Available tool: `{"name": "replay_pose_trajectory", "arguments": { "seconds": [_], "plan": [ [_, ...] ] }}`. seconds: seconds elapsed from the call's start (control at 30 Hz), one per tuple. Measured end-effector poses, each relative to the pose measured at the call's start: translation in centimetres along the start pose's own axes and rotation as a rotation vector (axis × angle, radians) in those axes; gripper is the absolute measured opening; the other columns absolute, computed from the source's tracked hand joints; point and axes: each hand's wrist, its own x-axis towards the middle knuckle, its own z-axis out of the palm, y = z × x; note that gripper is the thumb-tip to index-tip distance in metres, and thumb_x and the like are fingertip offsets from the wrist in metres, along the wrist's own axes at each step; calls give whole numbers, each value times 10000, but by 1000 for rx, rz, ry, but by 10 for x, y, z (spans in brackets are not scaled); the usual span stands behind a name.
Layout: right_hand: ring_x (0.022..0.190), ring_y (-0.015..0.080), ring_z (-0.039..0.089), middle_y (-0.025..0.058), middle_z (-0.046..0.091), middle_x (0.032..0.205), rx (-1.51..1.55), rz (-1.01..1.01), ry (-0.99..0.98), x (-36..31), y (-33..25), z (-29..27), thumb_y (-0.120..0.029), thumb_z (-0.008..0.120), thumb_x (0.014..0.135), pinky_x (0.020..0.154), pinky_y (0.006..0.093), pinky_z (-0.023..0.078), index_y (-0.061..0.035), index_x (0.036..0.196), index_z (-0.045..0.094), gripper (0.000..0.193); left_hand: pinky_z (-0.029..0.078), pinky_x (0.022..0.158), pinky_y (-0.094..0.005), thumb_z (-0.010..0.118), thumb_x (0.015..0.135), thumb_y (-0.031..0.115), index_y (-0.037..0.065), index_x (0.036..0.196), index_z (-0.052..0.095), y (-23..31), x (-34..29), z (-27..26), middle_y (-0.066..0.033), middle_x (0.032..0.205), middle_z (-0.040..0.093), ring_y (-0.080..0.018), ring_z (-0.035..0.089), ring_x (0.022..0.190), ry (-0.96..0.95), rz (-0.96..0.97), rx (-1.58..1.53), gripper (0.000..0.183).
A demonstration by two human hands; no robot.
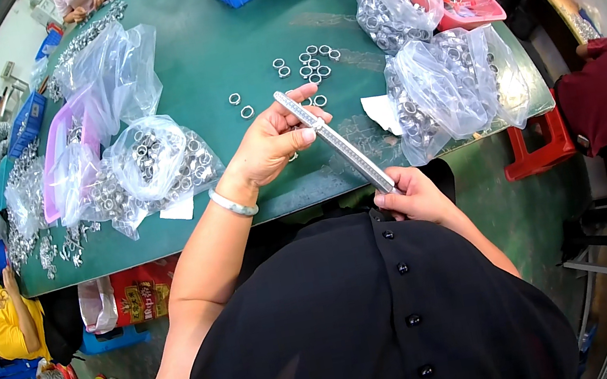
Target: The person picks up metal rings from a table, slides them onto a measuring rod to check the size, and then places the rings into plastic bags.
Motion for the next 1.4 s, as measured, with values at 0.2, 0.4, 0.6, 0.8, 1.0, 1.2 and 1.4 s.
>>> {"name": "replay_pose_trajectory", "arguments": {
  "seconds": [0.2,0.4,0.6,0.8,1.0,1.2,1.4],
  "plan": [
    [428,16,415,-58,446,554,-7,-7,2,0,1,0,-85,598,785,392,170,324,-80,729,474,136,434,667,-180,638,746,26,27,1285,340,-1,1,0,-91,1000,573,-87,535,846,20,-5,17,616],
    [419,25,420,-48,446,537,-38,-8,8,1,-3,1,-105,606,784,385,177,329,-76,722,467,155,417,655,-181,575,778,-1,53,1275,349,-5,-3,5,-87,1003,566,-92,530,831,97,72,-44,548],
    [428,24,425,-42,449,538,-90,-78,2,2,-11,5,-111,611,783,387,182,330,-67,715,466,165,424,698,-192,573,785,-7,45,1264,339,6,-16,15,-100,1003,563,-121,541,891,132,219,-8,536],
    [461,18,406,-43,439,560,-261,-152,-72,9,-30,16,-111,608,789,408,190,324,-65,738,480,145,430,776,-237,554,789,-33,31,1245,343,17,-38,17,-88,1008,556,-158,535,960,211,303,-79,507],
    [517,10,382,-56,428,612,-176,-142,-199,17,-39,26,-97,595,801,450,187,318,-62,760,464,141,415,687,-199,540,804,-22,41,1207,390,26,-48,24,-90,991,556,-108,530,873,353,350,-95,434],
    [511,6,377,-64,413,604,-158,-109,-237,21,-16,19,-102,597,804,437,187,313,-73,744,445,165,412,662,-192,528,828,13,-6,1160,432,72,-79,-43,-100,1024,556,-91,512,759,448,690,-19,347],
    [428,42,413,-18,462,597,6,-163,-117,27,-27,18,-69,562,802,400,184,330,-49,769,465,104,438,694,-250,550,795,7,-16,1128,507,92,-118,-94,-110,1013,599,-101,539,771,1001,332,920,337]
  ]
}}
